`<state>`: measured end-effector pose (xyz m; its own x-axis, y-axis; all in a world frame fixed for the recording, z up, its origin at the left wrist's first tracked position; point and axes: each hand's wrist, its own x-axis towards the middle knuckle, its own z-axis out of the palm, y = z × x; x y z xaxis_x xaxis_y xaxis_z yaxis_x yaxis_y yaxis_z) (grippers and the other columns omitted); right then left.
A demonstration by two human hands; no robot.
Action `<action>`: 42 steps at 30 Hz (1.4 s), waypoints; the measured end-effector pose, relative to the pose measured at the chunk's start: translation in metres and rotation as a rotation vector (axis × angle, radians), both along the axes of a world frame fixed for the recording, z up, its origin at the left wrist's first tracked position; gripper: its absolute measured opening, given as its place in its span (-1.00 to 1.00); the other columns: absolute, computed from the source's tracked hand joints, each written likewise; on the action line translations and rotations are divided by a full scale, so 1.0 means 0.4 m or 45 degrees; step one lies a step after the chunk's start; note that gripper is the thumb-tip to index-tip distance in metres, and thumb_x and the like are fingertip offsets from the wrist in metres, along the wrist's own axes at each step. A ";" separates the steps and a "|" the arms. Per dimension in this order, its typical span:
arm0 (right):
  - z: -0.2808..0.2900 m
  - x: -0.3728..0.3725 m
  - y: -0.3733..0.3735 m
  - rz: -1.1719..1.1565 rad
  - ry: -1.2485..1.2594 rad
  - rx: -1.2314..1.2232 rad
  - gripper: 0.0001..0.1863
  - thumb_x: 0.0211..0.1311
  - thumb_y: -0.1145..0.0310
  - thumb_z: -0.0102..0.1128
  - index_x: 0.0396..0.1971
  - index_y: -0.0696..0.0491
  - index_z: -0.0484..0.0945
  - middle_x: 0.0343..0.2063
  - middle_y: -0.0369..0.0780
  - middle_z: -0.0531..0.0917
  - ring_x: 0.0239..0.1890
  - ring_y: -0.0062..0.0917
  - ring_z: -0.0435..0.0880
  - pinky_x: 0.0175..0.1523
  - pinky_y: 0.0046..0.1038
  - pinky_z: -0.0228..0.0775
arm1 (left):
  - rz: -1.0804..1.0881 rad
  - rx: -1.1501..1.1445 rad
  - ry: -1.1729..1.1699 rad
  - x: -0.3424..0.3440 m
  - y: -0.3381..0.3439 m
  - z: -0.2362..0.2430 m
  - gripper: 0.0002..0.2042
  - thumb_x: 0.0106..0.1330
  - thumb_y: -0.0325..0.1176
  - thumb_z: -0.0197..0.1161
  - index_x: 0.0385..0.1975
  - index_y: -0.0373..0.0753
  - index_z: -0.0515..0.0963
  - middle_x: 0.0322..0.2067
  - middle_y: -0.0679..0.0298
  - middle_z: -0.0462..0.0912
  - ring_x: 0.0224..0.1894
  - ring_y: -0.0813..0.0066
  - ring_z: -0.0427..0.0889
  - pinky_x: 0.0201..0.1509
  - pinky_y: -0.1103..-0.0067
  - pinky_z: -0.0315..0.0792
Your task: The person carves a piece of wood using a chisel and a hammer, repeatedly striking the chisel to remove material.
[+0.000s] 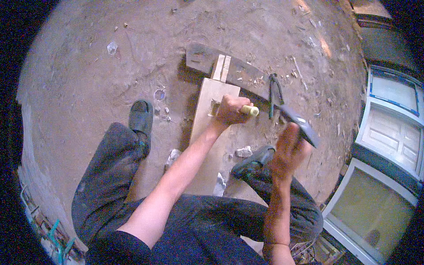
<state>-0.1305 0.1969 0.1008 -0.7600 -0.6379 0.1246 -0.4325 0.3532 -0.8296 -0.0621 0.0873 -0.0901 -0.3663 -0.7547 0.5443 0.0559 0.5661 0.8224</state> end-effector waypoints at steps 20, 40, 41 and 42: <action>-0.030 -0.011 -0.016 0.168 0.031 0.264 -0.63 0.46 0.16 0.06 -0.44 0.15 0.53 -0.69 -0.43 0.31 -0.61 -0.78 0.23 -0.55 -0.61 0.04 | -0.056 -0.067 0.026 -0.020 0.000 -0.001 -0.72 0.11 -0.30 0.32 -0.74 -0.17 0.39 -0.74 0.17 0.49 -0.70 0.20 0.55 -0.63 0.35 0.40; -0.051 -0.025 -0.011 0.316 0.121 0.563 -0.56 0.43 0.07 0.07 -0.44 0.19 0.53 -0.67 -0.32 0.47 -0.61 -0.70 0.32 -0.56 -0.52 0.14 | -0.026 -0.010 -0.013 -0.022 0.004 -0.006 -0.69 0.13 -0.25 0.31 -0.74 -0.17 0.38 -0.73 0.16 0.48 -0.69 0.18 0.54 -0.64 0.37 0.38; -0.026 -0.021 -0.010 0.227 0.048 0.404 -0.57 0.44 0.07 0.06 -0.43 0.17 0.54 -0.67 -0.34 0.46 -0.61 -0.70 0.32 -0.56 -0.52 0.14 | -0.018 -0.019 -0.013 -0.020 -0.003 -0.004 -0.69 0.13 -0.25 0.31 -0.74 -0.17 0.38 -0.73 0.16 0.48 -0.69 0.18 0.54 -0.64 0.37 0.38; -0.010 -0.021 -0.012 0.138 -0.026 0.246 -0.58 0.44 0.07 0.05 -0.43 0.14 0.54 -0.67 -0.36 0.46 -0.62 -0.71 0.32 -0.56 -0.53 0.14 | 0.003 -0.021 0.009 -0.017 -0.009 -0.001 -0.70 0.13 -0.25 0.32 -0.74 -0.17 0.39 -0.73 0.16 0.49 -0.69 0.17 0.54 -0.64 0.36 0.38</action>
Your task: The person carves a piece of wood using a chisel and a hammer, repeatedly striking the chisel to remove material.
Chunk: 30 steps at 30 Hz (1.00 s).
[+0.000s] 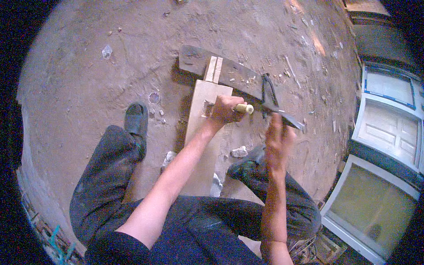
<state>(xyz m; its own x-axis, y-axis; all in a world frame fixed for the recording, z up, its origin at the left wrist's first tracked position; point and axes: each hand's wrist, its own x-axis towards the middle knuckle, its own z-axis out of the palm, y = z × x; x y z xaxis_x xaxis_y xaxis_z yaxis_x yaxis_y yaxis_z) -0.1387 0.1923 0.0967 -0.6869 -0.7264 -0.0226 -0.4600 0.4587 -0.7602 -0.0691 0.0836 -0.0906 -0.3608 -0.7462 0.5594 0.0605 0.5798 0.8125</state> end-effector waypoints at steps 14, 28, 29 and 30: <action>0.033 -0.051 0.010 -0.044 -1.225 -0.107 -0.83 0.15 0.28 0.00 -0.35 0.04 0.36 -0.70 -0.43 0.25 -0.81 -0.76 0.11 -0.75 -0.63 -0.01 | 0.047 0.087 -0.030 0.009 -0.001 0.011 -0.76 0.02 -0.26 0.34 -0.73 -0.16 0.43 -0.71 0.16 0.51 -0.65 0.15 0.57 -0.60 0.35 0.40; -0.043 -0.017 0.005 0.159 -0.240 0.284 -0.81 0.43 0.24 0.07 -0.30 0.05 0.50 -0.69 -0.44 0.36 -0.74 -0.77 0.25 -0.67 -0.63 0.04 | 0.041 0.149 -0.071 0.008 -0.008 0.006 -0.70 0.03 -0.17 0.36 -0.71 -0.17 0.41 -0.74 0.14 0.46 -0.68 0.13 0.54 -0.60 0.36 0.39; -0.047 -0.021 0.012 0.040 -0.387 0.225 -0.82 0.41 0.27 0.09 -0.33 0.06 0.49 -0.71 -0.44 0.34 -0.77 -0.77 0.23 -0.70 -0.63 0.02 | 0.031 0.148 -0.063 0.006 -0.007 0.011 -0.70 0.03 -0.17 0.36 -0.71 -0.17 0.41 -0.74 0.14 0.46 -0.68 0.13 0.54 -0.60 0.36 0.39; -0.048 -0.023 0.017 -0.080 -0.533 0.162 -0.83 0.38 0.29 0.11 -0.36 0.07 0.48 -0.74 -0.44 0.32 -0.79 -0.77 0.22 -0.72 -0.63 -0.01 | 0.018 0.157 -0.027 0.006 -0.004 0.016 -0.74 0.04 -0.23 0.35 -0.70 -0.17 0.44 -0.74 0.14 0.47 -0.68 0.17 0.55 -0.61 0.37 0.38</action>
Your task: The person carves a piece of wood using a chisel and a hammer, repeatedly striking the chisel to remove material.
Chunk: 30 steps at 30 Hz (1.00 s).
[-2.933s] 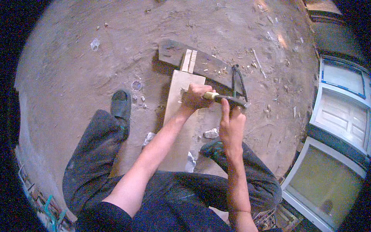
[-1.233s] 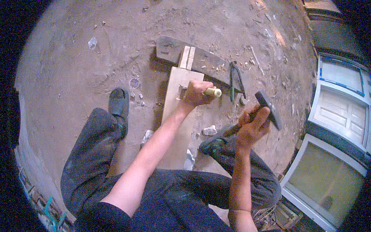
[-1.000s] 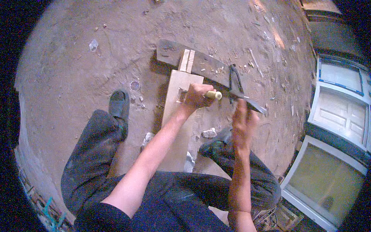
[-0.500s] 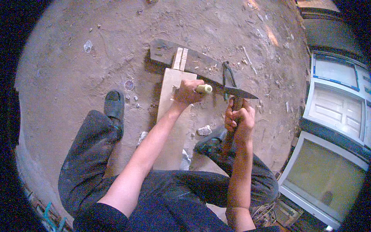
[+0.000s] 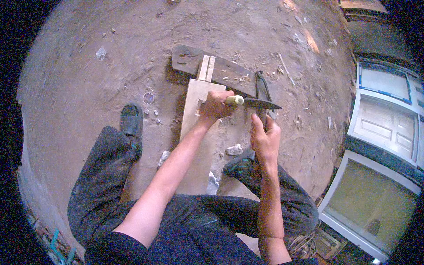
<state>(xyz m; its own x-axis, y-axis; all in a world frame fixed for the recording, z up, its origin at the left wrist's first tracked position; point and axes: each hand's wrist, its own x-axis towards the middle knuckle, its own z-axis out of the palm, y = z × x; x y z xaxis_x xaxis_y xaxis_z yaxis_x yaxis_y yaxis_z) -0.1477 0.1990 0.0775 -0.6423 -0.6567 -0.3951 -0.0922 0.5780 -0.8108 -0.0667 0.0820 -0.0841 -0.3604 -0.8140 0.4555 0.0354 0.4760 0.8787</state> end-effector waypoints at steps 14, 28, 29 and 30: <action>0.018 0.017 0.020 0.055 0.297 -0.282 -0.77 0.45 0.30 0.01 -0.19 0.18 0.49 -0.64 -0.32 0.39 -0.57 -0.70 0.34 -0.53 -0.51 0.17 | -0.017 -0.072 -0.034 0.009 -0.006 -0.004 -0.69 0.15 -0.21 0.36 -0.69 -0.18 0.43 -0.75 0.12 0.46 -0.69 0.17 0.56 -0.60 0.38 0.39; -0.018 -0.027 0.018 0.291 0.531 0.005 -0.77 0.28 0.31 0.27 -0.44 0.18 0.55 -0.70 -0.42 0.38 -0.61 -0.78 0.24 -0.53 -0.57 0.07 | -0.018 0.020 -0.016 0.005 -0.005 -0.004 -0.77 0.06 -0.29 0.39 -0.64 -0.18 0.45 -0.71 0.14 0.50 -0.65 0.19 0.58 -0.59 0.41 0.40; -0.005 -0.021 0.013 0.293 0.529 0.003 -0.77 0.28 0.31 0.27 -0.44 0.18 0.55 -0.70 -0.42 0.38 -0.61 -0.78 0.24 -0.53 -0.57 0.07 | -0.031 0.017 -0.008 0.006 -0.007 -0.006 -0.77 0.06 -0.29 0.39 -0.63 -0.17 0.46 -0.70 0.14 0.50 -0.64 0.20 0.59 -0.58 0.41 0.40; 0.010 -0.015 0.009 0.274 0.506 -0.078 -0.77 0.28 0.31 0.27 -0.44 0.17 0.54 -0.69 -0.43 0.39 -0.62 -0.79 0.24 -0.53 -0.58 0.06 | -0.028 0.017 -0.009 0.007 -0.007 -0.009 -0.77 0.06 -0.29 0.39 -0.63 -0.17 0.46 -0.70 0.14 0.50 -0.64 0.20 0.59 -0.58 0.41 0.40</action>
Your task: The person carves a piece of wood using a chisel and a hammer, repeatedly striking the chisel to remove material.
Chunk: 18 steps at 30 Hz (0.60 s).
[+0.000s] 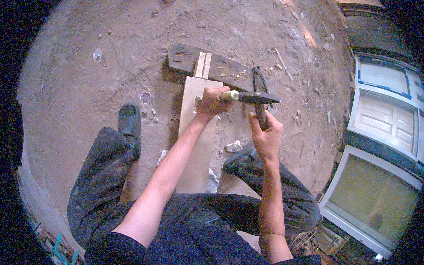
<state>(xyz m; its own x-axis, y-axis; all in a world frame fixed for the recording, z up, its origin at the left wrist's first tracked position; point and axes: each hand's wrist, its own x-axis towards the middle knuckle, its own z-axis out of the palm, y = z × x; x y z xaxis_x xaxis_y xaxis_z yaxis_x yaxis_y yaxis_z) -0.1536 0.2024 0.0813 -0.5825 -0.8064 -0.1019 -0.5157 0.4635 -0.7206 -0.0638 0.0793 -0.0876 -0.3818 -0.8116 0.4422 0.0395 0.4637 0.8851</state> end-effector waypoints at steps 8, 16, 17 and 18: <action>0.002 0.044 -0.009 -0.249 -0.423 -0.916 -0.79 0.49 0.21 0.00 -0.29 0.04 0.39 -0.63 -0.36 0.37 -0.73 -0.74 0.23 -0.68 -0.63 0.06 | 0.044 -0.039 -0.001 -0.006 -0.003 0.000 -0.69 0.05 -0.16 0.42 -0.70 -0.16 0.47 -0.73 0.15 0.49 -0.68 0.16 0.56 -0.62 0.36 0.38; -0.019 0.015 0.023 -0.077 -0.333 -0.223 -0.79 0.40 0.33 0.08 -0.16 0.18 0.46 -0.66 -0.28 0.43 -0.59 -0.70 0.37 -0.51 -0.49 0.22 | 0.058 -0.013 -0.020 -0.005 -0.008 0.002 -0.71 0.03 -0.18 0.43 -0.69 -0.17 0.48 -0.73 0.15 0.50 -0.67 0.16 0.56 -0.61 0.37 0.38; -0.024 0.015 0.027 -0.078 -0.335 -0.217 -0.79 0.40 0.33 0.08 -0.16 0.18 0.46 -0.66 -0.28 0.43 -0.59 -0.70 0.37 -0.51 -0.49 0.22 | 0.048 0.024 0.019 -0.005 -0.006 0.004 -0.72 0.03 -0.19 0.43 -0.69 -0.16 0.48 -0.72 0.15 0.50 -0.67 0.16 0.57 -0.61 0.37 0.39; -0.037 0.014 0.030 -0.119 -0.298 -0.197 -0.78 0.40 0.33 0.07 -0.14 0.17 0.46 -0.66 -0.28 0.42 -0.59 -0.70 0.35 -0.51 -0.49 0.22 | 0.047 0.030 0.016 -0.002 -0.001 0.005 -0.72 0.03 -0.19 0.43 -0.69 -0.16 0.48 -0.72 0.15 0.50 -0.67 0.16 0.57 -0.61 0.37 0.39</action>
<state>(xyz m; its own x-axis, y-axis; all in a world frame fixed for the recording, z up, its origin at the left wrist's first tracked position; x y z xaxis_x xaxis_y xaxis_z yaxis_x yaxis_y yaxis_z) -0.1480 0.2144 0.0666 -0.6303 -0.7667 -0.1223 -0.2871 0.3765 -0.8808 -0.0644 0.0789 -0.0856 -0.3461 -0.8352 0.4273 0.0342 0.4439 0.8954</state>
